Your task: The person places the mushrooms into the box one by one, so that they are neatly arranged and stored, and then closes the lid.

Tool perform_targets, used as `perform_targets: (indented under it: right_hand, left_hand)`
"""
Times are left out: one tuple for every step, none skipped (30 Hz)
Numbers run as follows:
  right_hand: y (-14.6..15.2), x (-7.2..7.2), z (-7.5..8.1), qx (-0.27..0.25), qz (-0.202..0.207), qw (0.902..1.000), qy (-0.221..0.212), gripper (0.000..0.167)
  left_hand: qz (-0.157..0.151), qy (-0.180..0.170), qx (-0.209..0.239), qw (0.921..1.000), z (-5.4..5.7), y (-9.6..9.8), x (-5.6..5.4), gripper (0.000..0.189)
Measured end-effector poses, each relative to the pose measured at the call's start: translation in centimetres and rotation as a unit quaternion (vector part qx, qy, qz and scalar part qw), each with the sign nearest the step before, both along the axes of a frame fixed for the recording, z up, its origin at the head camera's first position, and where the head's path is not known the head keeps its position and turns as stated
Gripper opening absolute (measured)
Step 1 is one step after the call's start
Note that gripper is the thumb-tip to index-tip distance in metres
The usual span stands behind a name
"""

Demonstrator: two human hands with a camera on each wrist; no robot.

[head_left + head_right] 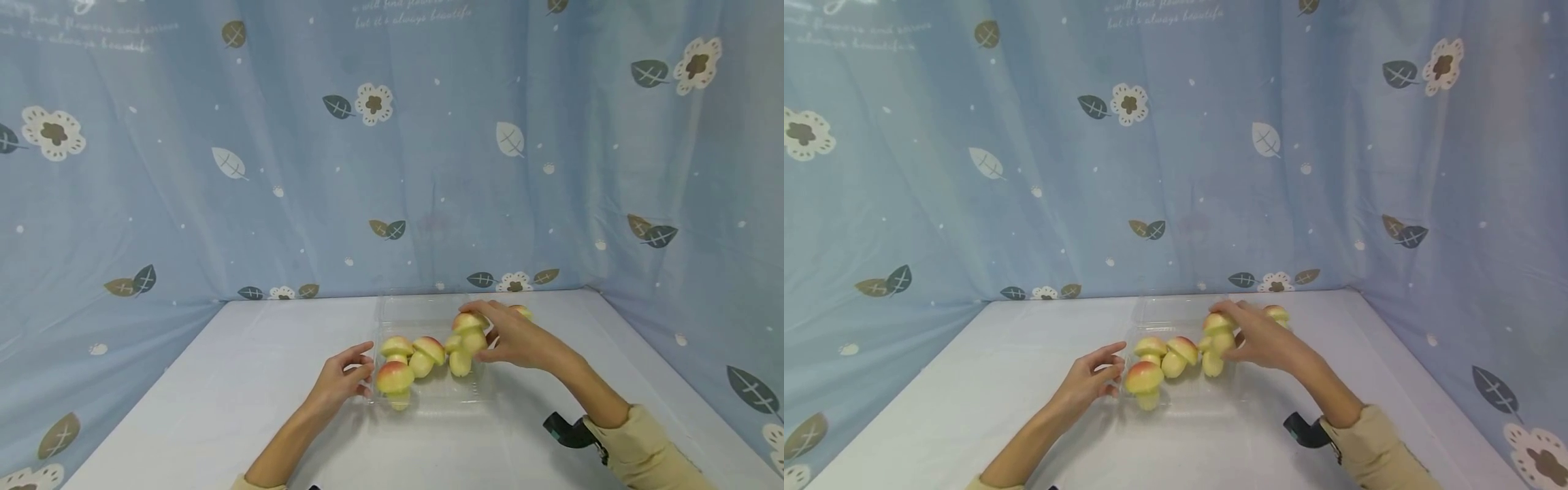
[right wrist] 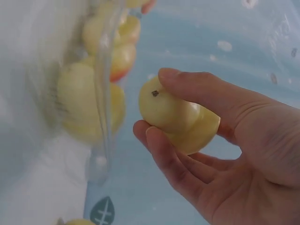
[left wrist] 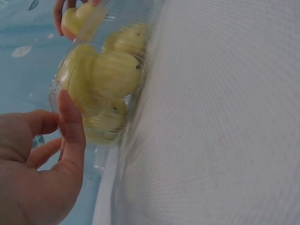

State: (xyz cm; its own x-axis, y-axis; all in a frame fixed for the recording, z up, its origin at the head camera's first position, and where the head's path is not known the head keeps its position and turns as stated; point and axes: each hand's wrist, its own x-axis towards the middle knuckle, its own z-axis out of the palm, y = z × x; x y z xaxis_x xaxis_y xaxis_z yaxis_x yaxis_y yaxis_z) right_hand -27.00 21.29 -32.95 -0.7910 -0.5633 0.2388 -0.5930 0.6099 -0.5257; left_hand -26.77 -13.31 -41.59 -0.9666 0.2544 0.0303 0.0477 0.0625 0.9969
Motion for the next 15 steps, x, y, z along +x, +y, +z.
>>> perform_targets:
  right_hand:
    - [-0.3,0.1,-0.1,-0.003,0.002,1.0,-0.006,0.071]
    - [-0.5,0.2,-0.2,-0.004,0.002,0.9999,-0.009,0.071]
    - [-0.7,0.3,-0.3,-0.004,0.003,0.9999,-0.013,0.071]
    - [-1.0,0.5,-0.4,-0.005,0.003,0.9998,-0.018,0.071]
    - [-1.2,0.6,-0.5,-0.007,0.003,0.9997,-0.024,0.071]
    - [-1.4,0.6,-0.6,-0.008,0.005,0.9995,-0.029,0.071]
    - [-1.5,0.7,-0.7,-0.01,0.008,0.9994,-0.032,0.071]
    - [-1.6,0.7,-0.8,-0.012,0.011,0.9993,-0.034,0.071]
    - [-1.8,0.7,-0.9,-0.014,0.013,0.9992,-0.035,0.071]
    - [-1.9,0.7,-1.0,-0.017,0.014,0.9989,-0.04,0.071]
    - [-2.0,0.7,-1.1,-0.018,0.016,0.9988,-0.042,0.071]
    - [-2.1,0.7,-1.2,-0.02,0.019,0.9987,-0.043,0.071]
    - [-2.2,0.7,-1.3,-0.02,0.021,0.9986,-0.044,0.071]
    - [-2.3,0.7,-1.4,-0.021,0.022,0.9986,-0.044,0.071]
    - [-2.4,0.7,-1.5,-0.021,0.022,0.9986,-0.043,0.071]
  left_hand:
    - [0.0,0.0,0.001,1.0,0.0,0.0,0.0,0.053]
    - [0.0,-0.001,0.002,1.0,0.0,0.1,0.0,0.053]
    - [0.001,-0.002,0.003,1.0,0.0,0.1,0.0,0.053]
    - [0.001,-0.002,0.005,1.0,0.1,0.1,0.0,0.053]
    - [0.002,-0.002,0.006,1.0,0.1,0.2,0.1,0.053]
    - [0.003,-0.002,0.007,1.0,0.1,0.2,0.1,0.053]
    - [0.004,-0.001,0.007,1.0,0.1,0.2,0.1,0.053]
    - [0.005,-0.001,0.008,1.0,0.2,0.2,0.2,0.053]
    - [0.006,-0.001,0.007,1.0,0.2,0.2,0.2,0.053]
    - [0.006,-0.001,0.007,1.0,0.2,0.2,0.2,0.052]
    - [0.007,-0.001,0.007,1.0,0.2,0.3,0.2,0.052]
    - [0.006,0.0,0.007,1.0,0.2,0.3,0.2,0.052]
    - [0.006,0.0,0.007,1.0,0.2,0.3,0.2,0.052]
    - [0.006,0.001,0.006,1.0,0.2,0.3,0.2,0.052]
    - [0.006,0.002,0.005,1.0,0.2,0.3,0.2,0.052]
